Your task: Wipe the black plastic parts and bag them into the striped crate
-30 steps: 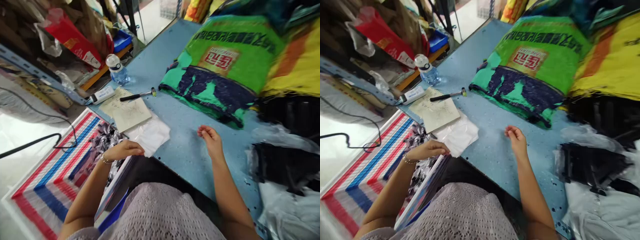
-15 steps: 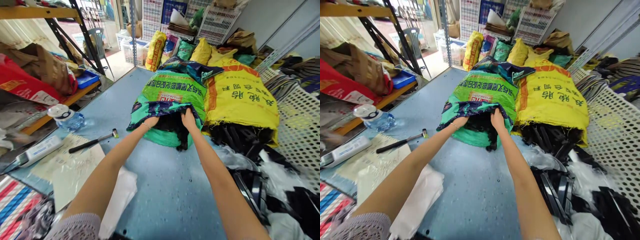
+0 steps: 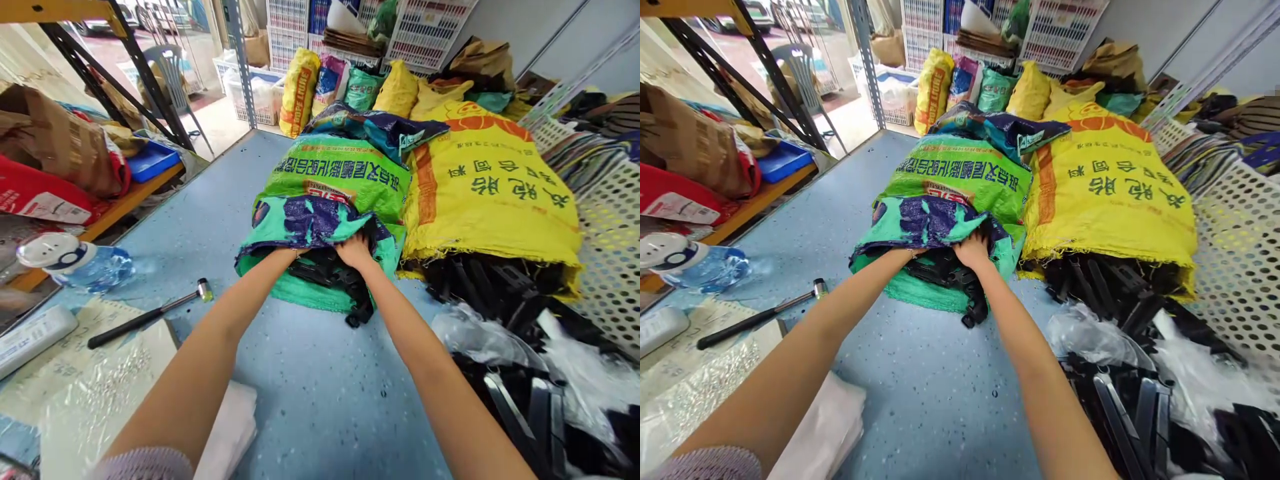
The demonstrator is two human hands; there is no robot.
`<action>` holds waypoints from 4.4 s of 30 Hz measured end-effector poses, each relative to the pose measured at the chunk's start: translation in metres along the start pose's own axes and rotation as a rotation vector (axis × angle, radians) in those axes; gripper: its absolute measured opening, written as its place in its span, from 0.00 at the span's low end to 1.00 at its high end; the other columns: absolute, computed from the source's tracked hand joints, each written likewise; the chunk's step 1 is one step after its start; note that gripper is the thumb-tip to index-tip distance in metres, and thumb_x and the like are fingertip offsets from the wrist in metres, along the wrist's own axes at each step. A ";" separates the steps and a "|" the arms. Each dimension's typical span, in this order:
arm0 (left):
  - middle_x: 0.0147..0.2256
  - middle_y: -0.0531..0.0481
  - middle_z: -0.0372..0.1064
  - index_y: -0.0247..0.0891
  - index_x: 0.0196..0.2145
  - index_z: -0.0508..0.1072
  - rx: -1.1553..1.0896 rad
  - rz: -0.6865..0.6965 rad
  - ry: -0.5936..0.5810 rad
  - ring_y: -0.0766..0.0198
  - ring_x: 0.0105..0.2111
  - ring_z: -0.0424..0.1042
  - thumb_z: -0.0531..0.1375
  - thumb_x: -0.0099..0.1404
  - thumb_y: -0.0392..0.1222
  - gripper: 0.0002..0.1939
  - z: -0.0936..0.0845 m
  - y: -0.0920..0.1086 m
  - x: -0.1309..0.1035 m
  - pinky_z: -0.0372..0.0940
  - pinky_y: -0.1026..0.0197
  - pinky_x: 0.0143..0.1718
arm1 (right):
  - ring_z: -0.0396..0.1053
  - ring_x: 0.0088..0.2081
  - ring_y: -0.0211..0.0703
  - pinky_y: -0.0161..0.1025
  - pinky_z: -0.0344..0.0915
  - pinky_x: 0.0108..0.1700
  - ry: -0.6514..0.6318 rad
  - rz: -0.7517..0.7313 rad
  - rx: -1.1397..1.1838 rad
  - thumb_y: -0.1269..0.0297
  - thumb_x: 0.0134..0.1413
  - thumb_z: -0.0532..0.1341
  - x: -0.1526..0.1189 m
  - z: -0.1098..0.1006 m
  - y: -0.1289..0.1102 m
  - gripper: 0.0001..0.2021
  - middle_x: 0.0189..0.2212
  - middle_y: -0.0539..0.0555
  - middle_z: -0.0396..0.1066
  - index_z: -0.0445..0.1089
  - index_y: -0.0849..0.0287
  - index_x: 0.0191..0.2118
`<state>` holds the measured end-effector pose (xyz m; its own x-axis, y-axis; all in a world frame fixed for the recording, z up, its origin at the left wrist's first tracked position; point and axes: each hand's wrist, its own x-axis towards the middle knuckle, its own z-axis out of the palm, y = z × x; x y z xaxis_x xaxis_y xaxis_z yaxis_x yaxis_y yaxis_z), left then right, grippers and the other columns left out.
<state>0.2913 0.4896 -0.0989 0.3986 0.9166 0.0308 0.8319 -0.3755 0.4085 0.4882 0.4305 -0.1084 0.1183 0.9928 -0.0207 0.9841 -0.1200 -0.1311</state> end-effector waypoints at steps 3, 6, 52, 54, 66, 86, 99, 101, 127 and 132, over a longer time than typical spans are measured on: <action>0.62 0.42 0.66 0.38 0.58 0.70 -0.031 -0.036 -0.055 0.50 0.62 0.63 0.63 0.67 0.49 0.24 0.003 0.002 -0.031 0.54 0.41 0.66 | 0.44 0.71 0.68 0.66 0.37 0.69 -0.088 -0.093 -0.020 0.45 0.69 0.44 -0.041 -0.001 -0.009 0.32 0.70 0.68 0.51 0.60 0.61 0.67; 0.60 0.44 0.69 0.40 0.58 0.72 -0.073 -0.080 -0.068 0.53 0.64 0.60 0.58 0.69 0.52 0.24 0.004 0.004 -0.069 0.48 0.48 0.70 | 0.42 0.72 0.66 0.65 0.39 0.69 -0.111 -0.194 -0.001 0.44 0.69 0.45 -0.081 -0.006 -0.017 0.31 0.71 0.65 0.49 0.59 0.56 0.68; 0.66 0.35 0.56 0.37 0.70 0.51 -0.966 -0.422 -0.096 0.46 0.68 0.54 0.57 0.66 0.45 0.38 0.017 0.065 -0.436 0.57 0.44 0.65 | 0.67 0.33 0.43 0.40 0.65 0.37 -0.073 -0.316 0.698 0.55 0.72 0.47 -0.384 -0.015 -0.098 0.17 0.30 0.52 0.68 0.67 0.54 0.35; 0.70 0.30 0.44 0.33 0.72 0.41 -0.786 -0.325 -0.145 0.43 0.72 0.42 0.57 0.64 0.40 0.44 0.032 0.075 -0.447 0.46 0.40 0.70 | 0.69 0.44 0.49 0.44 0.68 0.45 0.121 -0.255 0.556 0.61 0.70 0.50 -0.349 -0.019 -0.090 0.12 0.44 0.58 0.70 0.70 0.55 0.47; 0.49 0.42 0.73 0.42 0.62 0.61 -1.635 -0.522 -0.025 0.57 0.44 0.76 0.51 0.72 0.57 0.27 -0.017 0.042 -0.414 0.73 0.56 0.43 | 0.66 0.58 0.52 0.54 0.66 0.60 0.001 -0.938 0.520 0.74 0.64 0.51 -0.362 -0.038 -0.119 0.22 0.58 0.58 0.68 0.65 0.51 0.60; 0.33 0.49 0.72 0.38 0.45 0.70 -0.858 -0.409 -0.044 0.61 0.32 0.70 0.51 0.73 0.57 0.20 -0.017 0.027 -0.448 0.65 0.59 0.35 | 0.65 0.31 0.44 0.40 0.57 0.33 -0.187 -0.950 0.367 0.52 0.73 0.47 -0.410 -0.010 -0.121 0.23 0.28 0.55 0.71 0.69 0.58 0.32; 0.49 0.33 0.72 0.34 0.62 0.62 -0.462 -0.170 0.024 0.49 0.46 0.75 0.55 0.69 0.63 0.35 0.001 0.044 -0.440 0.69 0.48 0.48 | 0.68 0.48 0.55 0.50 0.65 0.48 0.043 -0.580 0.476 0.58 0.65 0.60 -0.301 -0.020 -0.106 0.13 0.47 0.61 0.72 0.70 0.57 0.51; 0.63 0.31 0.59 0.37 0.70 0.45 -0.694 -0.054 0.230 0.48 0.57 0.68 0.60 0.66 0.63 0.47 -0.008 0.039 -0.432 0.65 0.47 0.56 | 0.70 0.44 0.50 0.45 0.67 0.44 0.058 -0.534 0.759 0.51 0.66 0.58 -0.318 -0.033 -0.115 0.16 0.45 0.57 0.71 0.67 0.55 0.52; 0.62 0.29 0.58 0.30 0.65 0.58 -0.584 -0.259 -0.133 0.42 0.65 0.57 0.55 0.68 0.44 0.31 0.017 0.052 -0.454 0.51 0.36 0.66 | 0.68 0.53 0.54 0.47 0.68 0.47 -0.137 -0.547 0.332 0.71 0.68 0.45 -0.280 -0.012 -0.142 0.21 0.61 0.60 0.63 0.66 0.54 0.59; 0.58 0.36 0.65 0.38 0.59 0.64 -1.007 -0.387 0.043 0.49 0.61 0.65 0.54 0.69 0.51 0.24 0.020 0.040 -0.455 0.59 0.40 0.63 | 0.66 0.54 0.55 0.51 0.66 0.54 -0.127 -0.673 0.186 0.77 0.62 0.47 -0.246 0.000 -0.159 0.21 0.59 0.60 0.65 0.70 0.57 0.54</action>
<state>0.1508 0.0552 -0.1152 0.1468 0.9602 -0.2377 0.1910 0.2083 0.9592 0.3027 0.2054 -0.0826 -0.5351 0.8448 0.0100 0.7979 0.5092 -0.3227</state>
